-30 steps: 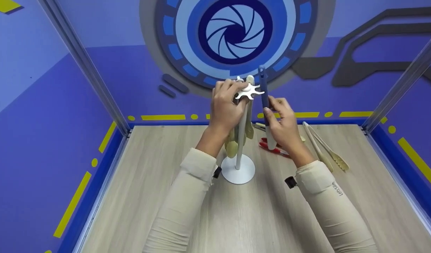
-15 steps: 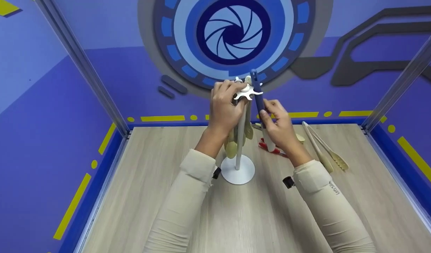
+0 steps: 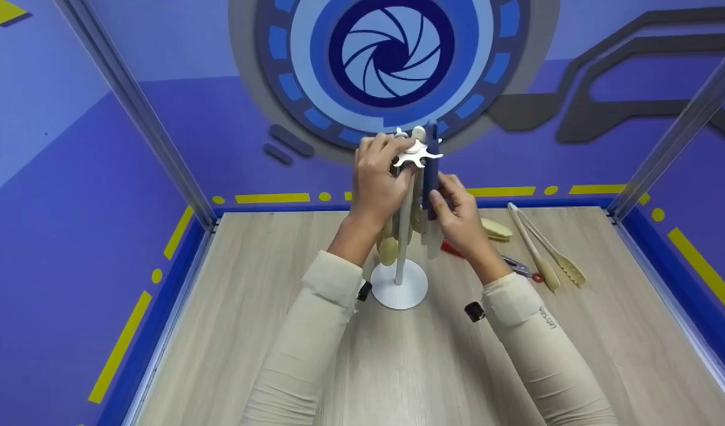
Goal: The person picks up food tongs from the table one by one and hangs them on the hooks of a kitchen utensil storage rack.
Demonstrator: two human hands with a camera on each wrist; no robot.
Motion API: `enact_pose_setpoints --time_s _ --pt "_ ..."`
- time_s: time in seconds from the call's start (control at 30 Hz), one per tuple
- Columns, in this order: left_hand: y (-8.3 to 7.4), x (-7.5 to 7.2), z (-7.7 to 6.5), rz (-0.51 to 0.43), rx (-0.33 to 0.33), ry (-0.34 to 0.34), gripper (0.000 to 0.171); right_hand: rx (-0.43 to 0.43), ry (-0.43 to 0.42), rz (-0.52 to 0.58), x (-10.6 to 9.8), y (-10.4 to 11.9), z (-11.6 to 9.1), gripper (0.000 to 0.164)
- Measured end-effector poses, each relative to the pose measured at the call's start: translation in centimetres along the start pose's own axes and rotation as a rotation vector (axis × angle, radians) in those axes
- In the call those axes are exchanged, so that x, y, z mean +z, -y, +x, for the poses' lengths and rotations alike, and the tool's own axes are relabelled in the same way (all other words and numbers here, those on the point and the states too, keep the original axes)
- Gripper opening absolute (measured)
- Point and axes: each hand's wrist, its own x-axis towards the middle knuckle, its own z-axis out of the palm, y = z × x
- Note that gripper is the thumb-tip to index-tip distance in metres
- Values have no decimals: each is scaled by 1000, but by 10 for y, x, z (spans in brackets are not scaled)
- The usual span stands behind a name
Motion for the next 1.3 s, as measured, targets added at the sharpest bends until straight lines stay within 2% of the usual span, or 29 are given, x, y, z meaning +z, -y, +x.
enact_pose_setpoints --time_s 0.2,0.47,0.8,1.03,1.3 --pt "-1 0 0 -19 -1 -11 24 -29 -63 84 13 -8 1 39" --pt "0 3 -2 -19 -19 -12 24 -9 -103 90 16 -16 0 38" --pt "-6 7 0 -31 -25 -7 25 -18 -196 73 18 -18 -7 39" --pt "-7 9 0 -25 -20 8 26 -1 -224 60 18 -18 -10 39" --pt "-3 8 0 -15 -3 -24 26 -12 -203 60 20 -20 -10 41"
